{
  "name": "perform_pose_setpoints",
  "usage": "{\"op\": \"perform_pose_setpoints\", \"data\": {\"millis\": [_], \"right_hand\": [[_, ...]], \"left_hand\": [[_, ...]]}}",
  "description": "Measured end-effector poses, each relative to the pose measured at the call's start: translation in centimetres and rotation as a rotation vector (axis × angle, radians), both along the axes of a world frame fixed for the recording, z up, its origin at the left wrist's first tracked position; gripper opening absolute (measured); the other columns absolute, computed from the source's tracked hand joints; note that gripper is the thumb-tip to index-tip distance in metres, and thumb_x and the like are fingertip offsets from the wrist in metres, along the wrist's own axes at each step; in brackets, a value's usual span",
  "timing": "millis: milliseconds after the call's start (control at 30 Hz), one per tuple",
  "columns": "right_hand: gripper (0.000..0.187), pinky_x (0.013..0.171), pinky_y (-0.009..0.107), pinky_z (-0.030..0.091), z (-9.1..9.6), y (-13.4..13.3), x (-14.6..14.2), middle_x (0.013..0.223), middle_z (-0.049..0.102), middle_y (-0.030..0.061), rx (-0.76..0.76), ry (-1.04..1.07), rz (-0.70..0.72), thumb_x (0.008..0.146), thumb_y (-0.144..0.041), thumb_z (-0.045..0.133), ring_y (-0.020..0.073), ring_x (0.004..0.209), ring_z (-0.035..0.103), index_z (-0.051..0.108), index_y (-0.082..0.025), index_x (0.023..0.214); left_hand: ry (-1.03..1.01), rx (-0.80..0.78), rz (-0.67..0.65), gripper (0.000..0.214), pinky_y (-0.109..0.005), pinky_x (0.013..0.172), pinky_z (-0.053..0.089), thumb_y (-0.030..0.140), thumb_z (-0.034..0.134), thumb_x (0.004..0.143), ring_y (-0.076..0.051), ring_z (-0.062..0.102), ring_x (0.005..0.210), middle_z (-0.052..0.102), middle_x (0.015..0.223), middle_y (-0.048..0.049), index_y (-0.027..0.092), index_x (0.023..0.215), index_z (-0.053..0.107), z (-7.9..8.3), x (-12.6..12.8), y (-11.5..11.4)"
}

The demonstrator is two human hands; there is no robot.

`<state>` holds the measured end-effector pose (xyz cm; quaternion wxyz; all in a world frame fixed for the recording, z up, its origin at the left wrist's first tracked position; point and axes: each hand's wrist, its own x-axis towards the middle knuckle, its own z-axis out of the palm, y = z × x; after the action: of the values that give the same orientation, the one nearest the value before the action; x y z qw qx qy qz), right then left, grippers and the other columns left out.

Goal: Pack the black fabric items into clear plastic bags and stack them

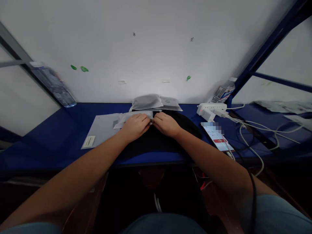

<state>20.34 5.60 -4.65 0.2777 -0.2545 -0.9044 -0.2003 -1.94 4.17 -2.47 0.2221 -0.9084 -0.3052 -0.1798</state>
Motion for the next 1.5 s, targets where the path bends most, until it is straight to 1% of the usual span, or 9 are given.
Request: {"op": "perform_pose_setpoints", "data": {"millis": [133, 333, 567, 800, 933, 1033, 1233, 1367, 1500], "right_hand": [[0.024, 0.083, 0.037, 0.051, -0.1, 0.0, -0.2, 0.093, 0.064, 0.0099, 0.02, -0.043, -0.017, 0.106, -0.016, 0.045, 0.0226, 0.088, 0.055, 0.067, -0.015, 0.097], [0.024, 0.082, 0.038, 0.052, -0.3, 0.0, -0.4, 0.093, 0.064, 0.0106, 0.056, -0.071, -0.057, 0.105, -0.013, 0.044, 0.0234, 0.088, 0.055, 0.067, -0.013, 0.1], [0.027, 0.083, 0.04, 0.053, -0.2, -0.1, -0.5, 0.093, 0.064, 0.0117, 0.019, -0.102, -0.022, 0.105, -0.012, 0.041, 0.024, 0.086, 0.054, 0.066, -0.014, 0.096], [0.022, 0.084, 0.037, 0.051, -0.8, 0.2, -0.5, 0.095, 0.062, 0.0091, -0.12, 0.078, 0.007, 0.105, -0.016, 0.044, 0.0223, 0.09, 0.053, 0.064, -0.017, 0.096], [0.021, 0.085, 0.036, 0.05, -0.9, 0.3, -0.5, 0.095, 0.062, 0.0086, -0.188, 0.101, 0.008, 0.104, -0.016, 0.046, 0.0215, 0.091, 0.054, 0.065, -0.017, 0.096], [0.021, 0.085, 0.035, 0.049, -0.8, 0.1, -0.5, 0.097, 0.063, 0.009, -0.171, 0.053, -0.006, 0.104, -0.015, 0.046, 0.0216, 0.091, 0.053, 0.067, -0.016, 0.101], [0.02, 0.082, 0.033, 0.047, -0.1, -0.7, -0.5, 0.099, 0.062, 0.0069, -0.1, -0.105, -0.051, 0.104, -0.016, 0.049, 0.0214, 0.092, 0.052, 0.069, -0.02, 0.1], [0.021, 0.082, 0.034, 0.047, -0.1, -0.7, -0.5, 0.097, 0.062, 0.0072, -0.129, -0.072, -0.071, 0.105, -0.017, 0.049, 0.0216, 0.09, 0.052, 0.068, -0.019, 0.097], [0.022, 0.084, 0.034, 0.049, -0.6, -0.3, -0.4, 0.096, 0.062, 0.0078, -0.079, -0.017, -0.065, 0.105, -0.016, 0.047, 0.021, 0.089, 0.052, 0.066, -0.019, 0.094]], "left_hand": [[0.037, -0.027, 0.074, 0.018, -0.039, 0.083, 0.049, 0.026, 0.055, 0.102, -0.028, 0.066, 0.095, 0.069, 0.096, -0.012, 0.014, 0.098, 0.068, 0.0, 0.5, -0.3], [0.09, -0.116, 0.26, 0.021, -0.039, 0.081, 0.05, 0.023, 0.052, 0.102, -0.03, 0.067, 0.095, 0.068, 0.099, -0.0158, 0.009, 0.103, 0.067, 0.3, 1.6, -0.7], [0.114, -0.229, 0.357, 0.021, -0.037, 0.073, 0.049, 0.021, 0.05, 0.101, -0.03, 0.07, 0.093, 0.07, 0.102, -0.0156, 0.01, 0.11, 0.065, 0.6, 2.3, -0.9], [0.101, -0.268, 0.321, 0.021, -0.035, 0.076, 0.048, 0.024, 0.051, 0.102, -0.029, 0.071, 0.098, 0.071, 0.104, -0.0136, 0.012, 0.112, 0.065, 0.7, 2.0, -0.9], [0.087, -0.279, 0.324, 0.021, -0.035, 0.075, 0.048, 0.024, 0.05, 0.102, -0.028, 0.07, 0.098, 0.071, 0.106, -0.0126, 0.013, 0.112, 0.064, 0.6, 1.9, -0.9], [0.052, -0.29, 0.288, 0.018, -0.035, 0.074, 0.048, 0.025, 0.056, 0.099, -0.027, 0.07, 0.096, 0.071, 0.107, -0.0109, 0.015, 0.111, 0.064, 0.6, 1.6, -0.8], [-0.043, -0.308, 0.116, 0.013, -0.032, 0.073, 0.049, 0.031, 0.061, 0.098, -0.022, 0.068, 0.092, 0.07, 0.101, -0.0065, 0.019, 0.097, 0.065, 0.6, 0.6, -0.3], [-0.091, -0.258, 0.09, 0.011, -0.032, 0.076, 0.049, 0.029, 0.06, 0.098, -0.021, 0.067, 0.091, 0.069, 0.102, -0.0071, 0.019, 0.097, 0.065, 0.3, 0.4, -0.2], [-0.045, -0.215, 0.094, 0.014, -0.033, 0.077, 0.049, 0.03, 0.061, 0.099, -0.023, 0.067, 0.09, 0.069, 0.1, -0.0092, 0.017, 0.099, 0.066, 0.3, 0.5, -0.4]]}}
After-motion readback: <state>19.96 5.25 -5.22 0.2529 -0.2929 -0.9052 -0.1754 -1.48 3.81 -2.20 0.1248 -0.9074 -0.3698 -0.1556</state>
